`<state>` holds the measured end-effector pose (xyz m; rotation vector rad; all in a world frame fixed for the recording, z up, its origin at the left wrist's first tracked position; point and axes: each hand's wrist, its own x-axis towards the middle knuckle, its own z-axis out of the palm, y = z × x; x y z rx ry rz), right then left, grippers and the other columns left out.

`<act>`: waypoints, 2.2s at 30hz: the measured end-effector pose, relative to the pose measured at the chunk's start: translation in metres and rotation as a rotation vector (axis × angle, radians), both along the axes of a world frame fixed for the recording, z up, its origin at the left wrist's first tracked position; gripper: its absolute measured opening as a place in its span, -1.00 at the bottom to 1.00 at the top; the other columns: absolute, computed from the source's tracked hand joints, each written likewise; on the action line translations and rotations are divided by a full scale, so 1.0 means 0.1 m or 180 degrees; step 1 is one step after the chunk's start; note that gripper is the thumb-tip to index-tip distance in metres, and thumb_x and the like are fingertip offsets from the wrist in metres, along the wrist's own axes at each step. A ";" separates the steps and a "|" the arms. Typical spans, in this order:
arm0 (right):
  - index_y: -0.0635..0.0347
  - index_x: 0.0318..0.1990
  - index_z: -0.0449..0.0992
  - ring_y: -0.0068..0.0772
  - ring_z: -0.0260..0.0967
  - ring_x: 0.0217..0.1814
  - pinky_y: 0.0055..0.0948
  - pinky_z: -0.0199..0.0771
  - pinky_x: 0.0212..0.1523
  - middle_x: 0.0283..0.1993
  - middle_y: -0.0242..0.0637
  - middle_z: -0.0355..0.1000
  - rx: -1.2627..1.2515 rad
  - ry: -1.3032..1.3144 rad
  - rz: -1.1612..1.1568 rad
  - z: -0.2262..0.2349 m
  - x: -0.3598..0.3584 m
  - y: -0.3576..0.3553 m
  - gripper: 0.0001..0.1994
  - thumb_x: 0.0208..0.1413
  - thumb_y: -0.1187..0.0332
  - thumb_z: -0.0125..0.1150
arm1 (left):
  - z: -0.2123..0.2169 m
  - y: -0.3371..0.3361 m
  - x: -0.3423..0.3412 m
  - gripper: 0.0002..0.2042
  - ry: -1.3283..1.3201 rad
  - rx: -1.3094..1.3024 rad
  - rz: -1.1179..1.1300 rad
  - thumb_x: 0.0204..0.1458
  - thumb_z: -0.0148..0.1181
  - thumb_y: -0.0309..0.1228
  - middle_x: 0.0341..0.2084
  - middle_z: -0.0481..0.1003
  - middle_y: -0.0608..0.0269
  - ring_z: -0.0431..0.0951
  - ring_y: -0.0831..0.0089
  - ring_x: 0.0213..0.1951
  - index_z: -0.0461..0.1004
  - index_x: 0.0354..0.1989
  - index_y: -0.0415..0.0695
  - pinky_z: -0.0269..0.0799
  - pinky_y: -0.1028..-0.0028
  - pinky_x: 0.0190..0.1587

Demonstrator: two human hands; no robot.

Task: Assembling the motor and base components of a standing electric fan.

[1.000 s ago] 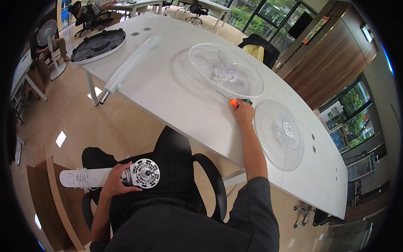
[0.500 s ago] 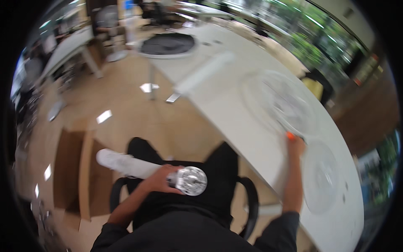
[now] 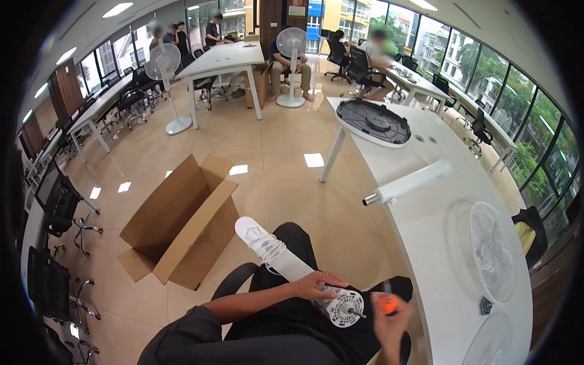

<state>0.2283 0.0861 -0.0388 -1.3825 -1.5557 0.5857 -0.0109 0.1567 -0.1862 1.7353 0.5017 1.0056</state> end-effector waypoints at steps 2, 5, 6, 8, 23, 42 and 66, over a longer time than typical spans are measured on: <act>0.38 -0.38 0.61 -0.70 0.23 -0.53 -0.54 0.26 -0.49 -0.62 -0.33 0.40 -0.0109 -0.0173 0.0308 0.04 -0.39 0.10 -0.85 0.08 0.44 0.39 | -0.14 0.07 -0.04 -0.65 -0.0426 -0.0828 -0.0138 0.26 0.19 -0.28 0.01 0.58 0.10 0.53 0.36 0.07 0.55 0.13 -0.19 0.34 0.34 0.23; 0.31 -0.31 0.64 -0.25 0.41 -0.56 -0.38 0.40 -0.43 -0.52 -0.03 0.49 -0.0262 -0.0689 0.0419 -0.18 -0.74 0.40 -0.87 0.01 0.44 0.36 | -0.26 0.16 -0.12 -0.69 -0.0793 -0.1627 -0.0083 0.36 0.03 -0.27 -0.16 0.64 0.22 0.59 0.45 -0.10 0.60 0.03 -0.23 0.41 0.38 0.10; 0.31 -0.31 0.64 -0.25 0.41 -0.56 -0.38 0.40 -0.43 -0.52 -0.03 0.49 -0.0225 -0.0664 0.0438 -0.28 -0.84 0.47 -0.87 0.01 0.44 0.36 | -0.43 0.17 -0.12 -0.68 -0.1354 -0.1945 -0.0265 0.36 0.05 -0.22 -0.19 0.64 0.23 0.57 0.48 -0.14 0.60 -0.02 -0.21 0.41 0.41 0.03; 0.29 -0.27 0.64 0.05 0.51 -0.42 -0.24 0.48 -0.34 -0.44 0.03 0.53 -0.0054 -0.0741 0.0419 -0.51 -0.92 0.56 -0.84 -0.03 0.45 0.34 | -0.55 0.21 -0.09 -0.68 -0.1985 -0.2602 -0.0368 0.34 0.06 -0.15 -0.25 0.62 0.31 0.55 0.52 -0.20 0.61 -0.09 -0.14 0.38 0.47 -0.11; 0.29 -0.23 0.64 0.04 0.58 -0.31 -0.23 0.55 -0.24 -0.35 0.01 0.57 0.0241 -0.0244 0.0192 -0.95 -1.10 0.56 -0.79 -0.10 0.56 0.34 | -0.28 0.21 -0.24 -0.85 -0.2131 -0.3313 -0.0497 0.24 0.21 -0.30 -0.29 0.59 0.33 0.52 0.47 -0.24 0.59 -0.23 -0.10 0.38 0.37 -0.08; 0.24 -0.15 0.54 -0.02 0.57 -0.37 -0.26 0.55 -0.32 -0.40 -0.04 0.55 -0.0445 -0.0568 0.0002 -0.40 -0.50 -0.19 -0.75 0.10 0.30 0.37 | -0.25 0.26 -0.17 -0.86 -0.2594 -0.3256 -0.0206 0.27 0.19 -0.27 -0.38 0.51 0.44 0.46 0.58 -0.29 0.52 -0.26 -0.05 0.41 0.46 -0.14; 0.24 -0.20 0.57 -0.06 0.60 -0.28 -0.28 0.58 -0.25 -0.29 -0.12 0.60 -0.0078 -0.0707 0.0065 -0.45 -0.50 -0.22 -0.74 0.02 0.31 0.44 | -0.30 0.20 -0.16 -0.74 -0.2385 -0.2893 -0.0226 0.29 0.14 -0.16 -0.38 0.53 0.34 0.53 0.49 -0.28 0.52 -0.31 -0.09 0.46 0.39 -0.09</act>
